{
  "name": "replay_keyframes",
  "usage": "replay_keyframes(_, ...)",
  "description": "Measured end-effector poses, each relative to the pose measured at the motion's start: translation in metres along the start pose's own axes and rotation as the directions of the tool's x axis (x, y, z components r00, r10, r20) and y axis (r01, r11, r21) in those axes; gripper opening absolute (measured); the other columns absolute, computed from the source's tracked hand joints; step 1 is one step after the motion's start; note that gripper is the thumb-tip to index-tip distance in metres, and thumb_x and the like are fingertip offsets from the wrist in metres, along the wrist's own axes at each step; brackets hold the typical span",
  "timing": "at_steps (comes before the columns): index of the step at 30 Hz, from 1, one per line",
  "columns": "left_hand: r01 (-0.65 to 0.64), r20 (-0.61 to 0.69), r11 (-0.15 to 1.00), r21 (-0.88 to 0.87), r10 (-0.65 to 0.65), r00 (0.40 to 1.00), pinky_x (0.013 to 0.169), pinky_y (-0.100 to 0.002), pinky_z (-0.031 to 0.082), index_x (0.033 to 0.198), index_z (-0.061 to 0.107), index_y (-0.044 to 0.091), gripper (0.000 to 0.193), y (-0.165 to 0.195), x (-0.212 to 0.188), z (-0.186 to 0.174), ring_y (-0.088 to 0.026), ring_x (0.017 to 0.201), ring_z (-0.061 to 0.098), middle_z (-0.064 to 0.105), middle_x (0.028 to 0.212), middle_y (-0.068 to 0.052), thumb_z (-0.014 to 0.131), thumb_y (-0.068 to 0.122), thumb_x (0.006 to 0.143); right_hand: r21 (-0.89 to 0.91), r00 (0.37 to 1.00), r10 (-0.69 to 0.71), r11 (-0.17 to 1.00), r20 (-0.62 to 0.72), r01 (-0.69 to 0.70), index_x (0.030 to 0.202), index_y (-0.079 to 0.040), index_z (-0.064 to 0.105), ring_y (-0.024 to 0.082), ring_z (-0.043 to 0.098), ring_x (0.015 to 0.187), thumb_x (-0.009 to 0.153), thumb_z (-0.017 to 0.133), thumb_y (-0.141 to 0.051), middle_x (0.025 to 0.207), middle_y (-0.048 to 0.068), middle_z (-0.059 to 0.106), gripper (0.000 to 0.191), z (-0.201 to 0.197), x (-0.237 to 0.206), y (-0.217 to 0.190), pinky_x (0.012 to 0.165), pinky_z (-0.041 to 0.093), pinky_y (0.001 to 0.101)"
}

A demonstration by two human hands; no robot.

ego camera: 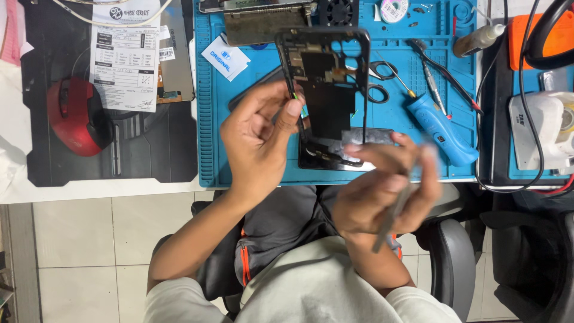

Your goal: The person disassembles a smartphone at a repair bench. They peel a sticker from the device, separate the frame from the screen, and use tweezers to work on the internal components, repeatedly repositioning the phone frame while handling small parts.

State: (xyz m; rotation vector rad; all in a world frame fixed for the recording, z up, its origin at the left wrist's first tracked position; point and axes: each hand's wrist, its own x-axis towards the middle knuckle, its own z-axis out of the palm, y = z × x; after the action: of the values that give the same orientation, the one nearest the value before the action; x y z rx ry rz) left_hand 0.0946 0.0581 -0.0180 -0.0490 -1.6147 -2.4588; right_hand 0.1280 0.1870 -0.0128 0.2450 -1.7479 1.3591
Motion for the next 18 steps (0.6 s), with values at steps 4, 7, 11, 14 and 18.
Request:
replay_keyframes(4,-0.001,0.088,0.989,-0.15,0.014,0.996,0.088,-0.032,0.067,0.133,0.051,0.004,0.033,-0.001,0.008,0.003,-0.014,0.106,0.069,0.067,0.11,-0.004,0.065,0.011,0.104,-0.035,0.994,0.109,0.994,0.026,-0.108,0.156,0.002,0.039,0.021,0.072,0.104,0.115,0.041,-0.012,0.115,0.021,0.069,0.043,-0.011,0.007,-0.002,0.101,0.057,0.0363)
replay_keyframes(7,0.055,0.095,0.963,-0.262,-0.031,0.995,0.09,-0.039,0.068,0.125,0.056,0.0,0.022,-0.004,0.006,0.004,-0.02,0.112,0.07,0.065,0.113,-0.006,0.065,0.008,0.107,-0.145,0.974,0.056,0.989,0.218,-0.025,0.143,0.006,0.047,0.03,0.072,0.102,0.109,0.045,0.002,0.118,0.027,0.067,0.034,-0.015,0.007,-0.007,0.093,0.059,0.0372)
replay_keyframes(11,0.079,-0.003,0.968,-0.237,-0.082,0.997,0.092,-0.042,0.067,0.12,0.061,-0.004,0.014,-0.011,-0.001,0.003,-0.023,0.113,0.069,0.065,0.116,-0.011,0.062,0.004,0.108,-0.028,0.945,0.118,0.993,0.305,-0.116,0.136,0.004,0.059,0.025,0.074,0.097,0.106,0.054,0.007,0.114,0.024,0.07,0.03,-0.009,0.0,-0.006,0.09,0.06,0.0325)
replay_keyframes(14,0.091,-0.025,0.981,-0.17,-0.096,0.995,0.09,-0.039,0.066,0.116,0.061,-0.004,0.012,-0.017,-0.005,0.0,-0.023,0.111,0.07,0.067,0.115,-0.011,0.061,0.002,0.106,-0.017,0.883,0.365,0.926,0.296,-0.377,0.127,0.004,0.068,0.018,0.074,0.089,0.11,0.058,0.004,0.113,0.017,0.075,0.02,0.0,0.002,0.009,0.081,0.058,0.0255)
replay_keyframes(18,-0.14,-0.005,0.99,0.005,0.14,0.99,0.093,-0.028,0.061,0.115,0.058,-0.003,0.01,-0.024,-0.005,-0.001,-0.018,0.108,0.072,0.07,0.11,-0.01,0.065,-0.002,0.109,0.01,0.817,0.311,0.933,0.486,-0.361,0.112,0.004,0.072,0.015,0.07,0.091,0.094,0.08,0.005,0.109,0.014,0.071,0.019,0.006,0.013,0.026,0.079,0.055,0.024)
